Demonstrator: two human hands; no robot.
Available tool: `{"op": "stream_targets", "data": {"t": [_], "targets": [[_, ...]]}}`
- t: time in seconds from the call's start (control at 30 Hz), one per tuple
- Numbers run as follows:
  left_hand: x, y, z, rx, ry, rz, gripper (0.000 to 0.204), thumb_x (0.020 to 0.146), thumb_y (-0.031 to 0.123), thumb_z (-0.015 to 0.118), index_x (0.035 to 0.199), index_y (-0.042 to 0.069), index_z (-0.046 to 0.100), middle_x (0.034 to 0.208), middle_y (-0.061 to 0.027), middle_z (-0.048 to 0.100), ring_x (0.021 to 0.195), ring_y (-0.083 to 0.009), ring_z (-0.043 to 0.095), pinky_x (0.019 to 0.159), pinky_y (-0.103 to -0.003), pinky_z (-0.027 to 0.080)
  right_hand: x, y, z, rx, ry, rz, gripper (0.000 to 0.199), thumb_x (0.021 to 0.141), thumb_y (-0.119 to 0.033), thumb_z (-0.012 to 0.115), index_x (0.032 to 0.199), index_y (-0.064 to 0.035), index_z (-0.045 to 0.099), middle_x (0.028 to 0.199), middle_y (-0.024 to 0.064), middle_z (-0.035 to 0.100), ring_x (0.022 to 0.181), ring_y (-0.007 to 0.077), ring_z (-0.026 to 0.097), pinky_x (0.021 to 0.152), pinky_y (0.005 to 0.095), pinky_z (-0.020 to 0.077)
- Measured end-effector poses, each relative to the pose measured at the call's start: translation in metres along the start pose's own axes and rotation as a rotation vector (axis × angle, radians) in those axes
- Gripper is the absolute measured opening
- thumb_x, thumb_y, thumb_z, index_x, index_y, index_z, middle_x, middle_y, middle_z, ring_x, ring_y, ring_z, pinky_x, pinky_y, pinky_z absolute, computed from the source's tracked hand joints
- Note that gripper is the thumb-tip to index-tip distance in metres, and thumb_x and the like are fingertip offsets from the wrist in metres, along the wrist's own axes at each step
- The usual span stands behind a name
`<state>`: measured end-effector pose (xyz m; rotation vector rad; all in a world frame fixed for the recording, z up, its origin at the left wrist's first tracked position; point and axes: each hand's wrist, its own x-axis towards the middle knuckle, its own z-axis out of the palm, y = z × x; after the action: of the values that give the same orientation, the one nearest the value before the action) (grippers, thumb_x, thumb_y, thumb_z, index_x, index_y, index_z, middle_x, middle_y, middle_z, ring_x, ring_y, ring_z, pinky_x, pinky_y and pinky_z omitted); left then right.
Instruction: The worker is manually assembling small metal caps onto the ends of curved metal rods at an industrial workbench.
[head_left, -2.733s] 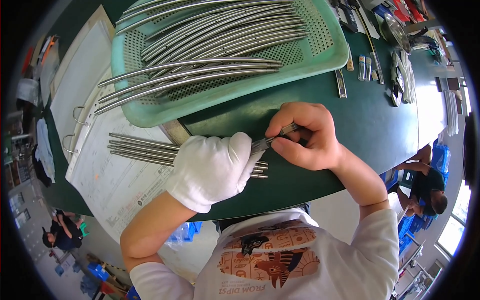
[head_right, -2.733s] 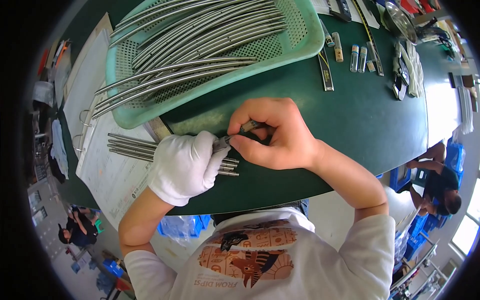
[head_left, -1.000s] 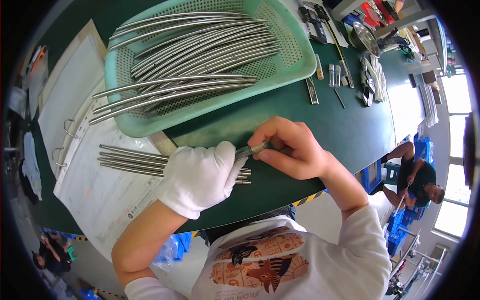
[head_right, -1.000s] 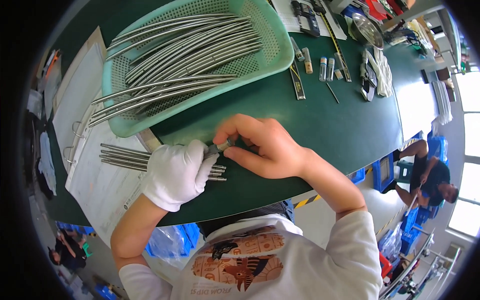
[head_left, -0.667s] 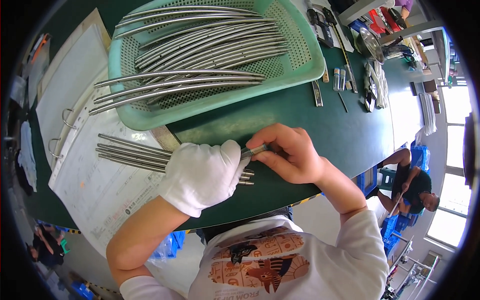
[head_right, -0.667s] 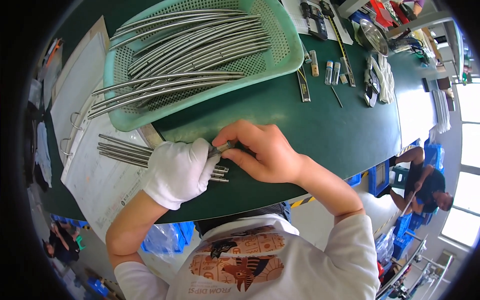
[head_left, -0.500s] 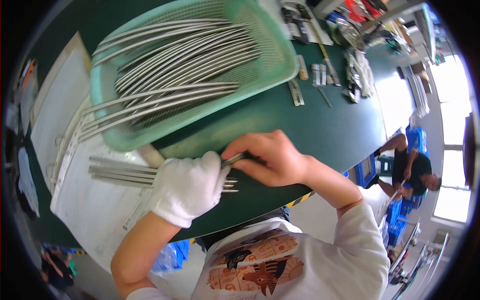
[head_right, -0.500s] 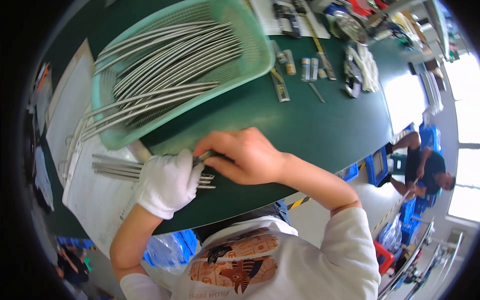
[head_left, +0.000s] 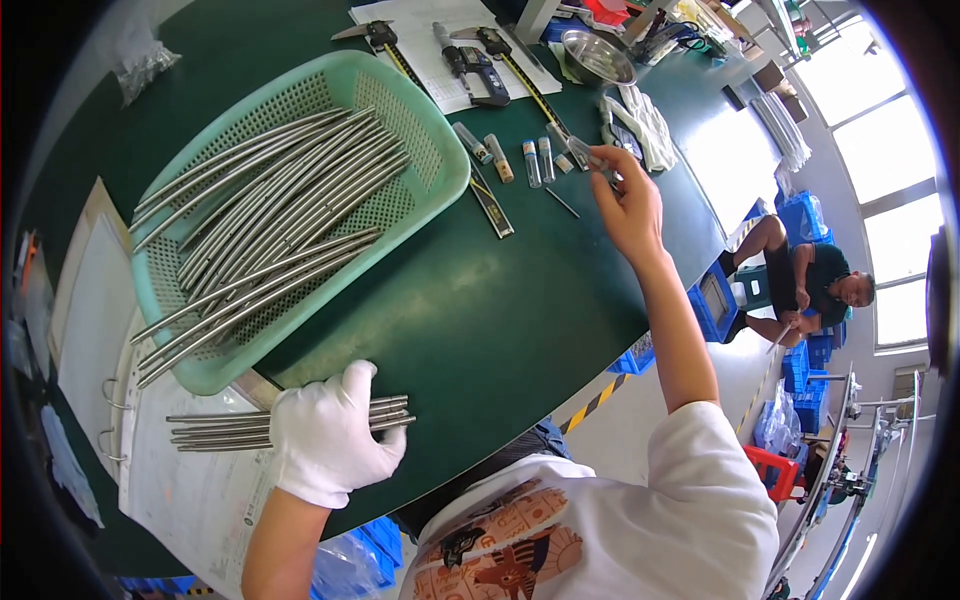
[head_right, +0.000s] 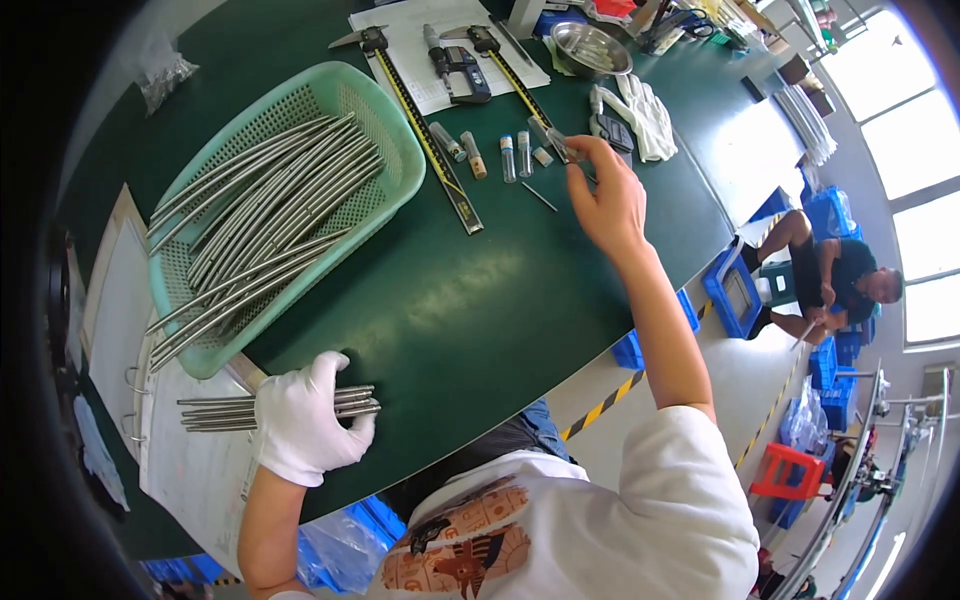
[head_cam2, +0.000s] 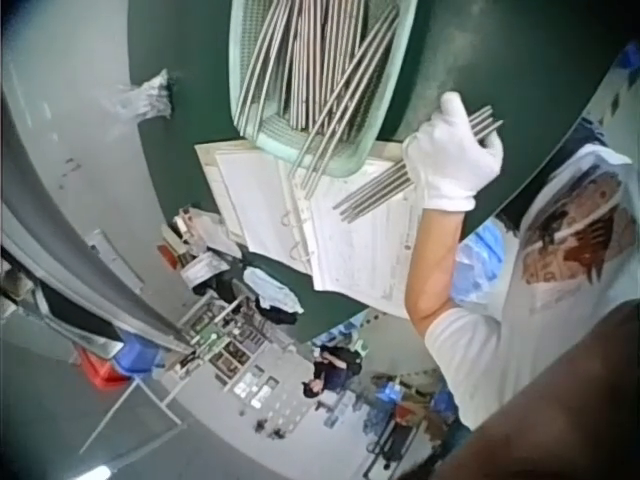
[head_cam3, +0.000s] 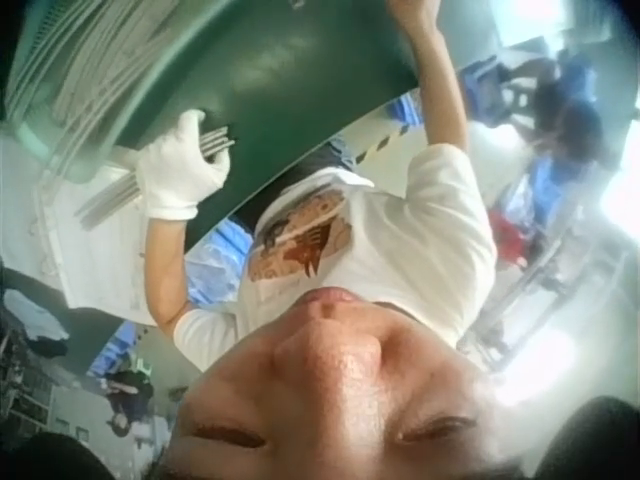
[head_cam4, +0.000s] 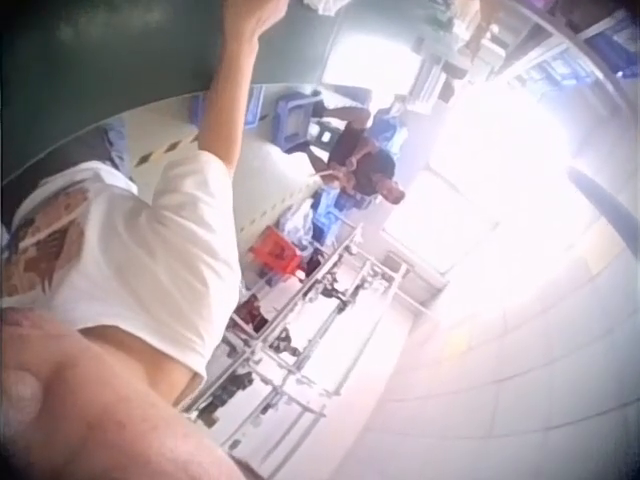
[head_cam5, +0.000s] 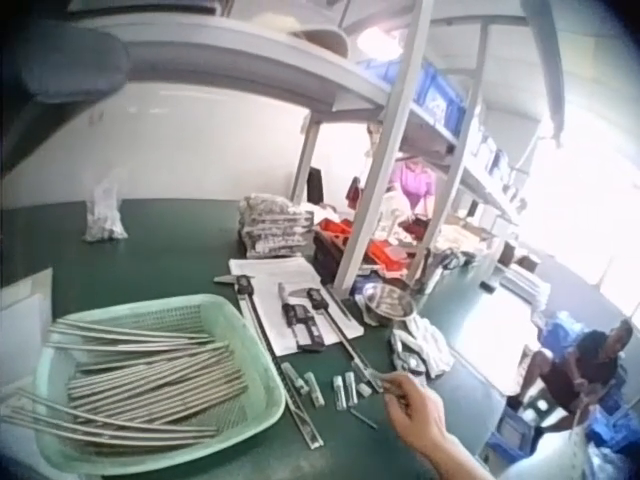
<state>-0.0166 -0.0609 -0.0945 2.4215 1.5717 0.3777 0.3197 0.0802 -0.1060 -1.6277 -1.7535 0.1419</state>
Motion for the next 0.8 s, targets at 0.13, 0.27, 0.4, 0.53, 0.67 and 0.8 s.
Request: {"op": "stream_targets", "data": {"t": [0.13, 0.27, 0.4, 0.53, 0.67, 0.8], "targets": [[-0.002, -0.003, 0.004, 0.041, -0.057, -0.041, 0.037, 0.059, 0.021, 0.069, 0.091, 0.007, 0.055, 0.068, -0.0094, 0.061, 0.057, -0.0292, 0.059, 0.053, -0.039, 0.048, 0.006, 0.001, -0.002, -0.140, -0.061, -0.169, 0.036, 0.082, -0.017, 0.056, 0.118, -0.0179, 0.057, 0.099, 0.0042, 0.063, 0.074, 0.0242, 0.061, 0.064, 0.0338, 0.0476], [-0.005, -0.007, 0.002, 0.088, -0.054, -0.047, 0.025, 0.065, 0.018, 0.066, 0.084, 0.008, 0.053, 0.068, -0.0082, 0.059, 0.058, -0.0276, 0.059, 0.055, -0.039, 0.046, -0.012, -0.018, 0.005, -0.204, -0.163, -0.119, 0.023, 0.081, -0.018, 0.057, 0.102, -0.0145, 0.065, 0.093, 0.0046, 0.062, 0.075, 0.0254, 0.062, 0.064, 0.0353, 0.0483], [0.001, -0.006, 0.008, 0.132, -0.001, 0.069, 0.024, 0.069, 0.024, 0.066, 0.077, 0.011, 0.049, 0.061, -0.0042, 0.054, 0.053, -0.0226, 0.059, 0.049, -0.038, 0.047, -0.011, -0.019, 0.003, -0.433, -0.247, -0.220, 0.012, 0.078, -0.018, 0.057, 0.083, -0.0096, 0.063, 0.085, 0.0073, 0.059, 0.072, 0.0290, 0.061, 0.061, 0.0402, 0.0485], [-0.001, -0.005, 0.006, 0.190, -0.034, 0.084, 0.021, 0.070, 0.024, 0.066, 0.073, 0.011, 0.049, 0.059, -0.0042, 0.053, 0.051, -0.0216, 0.059, 0.046, -0.036, 0.046, -0.004, -0.027, 0.007, -0.572, -0.322, -0.251, 0.009, 0.076, -0.014, 0.054, 0.078, -0.0057, 0.053, 0.079, 0.0115, 0.057, 0.071, 0.0322, 0.060, 0.061, 0.0439, 0.0475], [-0.008, -0.004, -0.003, 0.271, 0.004, 0.108, 0.021, 0.070, 0.025, 0.065, 0.070, 0.011, 0.049, 0.057, -0.0040, 0.052, 0.049, -0.0206, 0.058, 0.042, -0.033, 0.046, -0.013, -0.028, 0.004, -0.328, -0.375, -0.256, 0.011, 0.071, -0.014, 0.055, 0.076, -0.0044, 0.051, 0.076, 0.0135, 0.057, 0.070, 0.0341, 0.059, 0.059, 0.0426, 0.0457], [0.001, 0.005, -0.039, 0.177, 0.201, 0.098, 0.020, 0.071, 0.022, 0.066, 0.071, 0.011, 0.048, 0.059, -0.0040, 0.051, 0.049, -0.0216, 0.055, 0.044, -0.034, 0.044, -0.015, -0.033, -0.010, -0.017, -0.377, -0.147, 0.011, 0.066, -0.008, 0.060, 0.075, -0.0027, 0.055, 0.069, 0.0097, 0.059, 0.055, 0.0239, 0.052, 0.052, 0.0347, 0.0407]]}}
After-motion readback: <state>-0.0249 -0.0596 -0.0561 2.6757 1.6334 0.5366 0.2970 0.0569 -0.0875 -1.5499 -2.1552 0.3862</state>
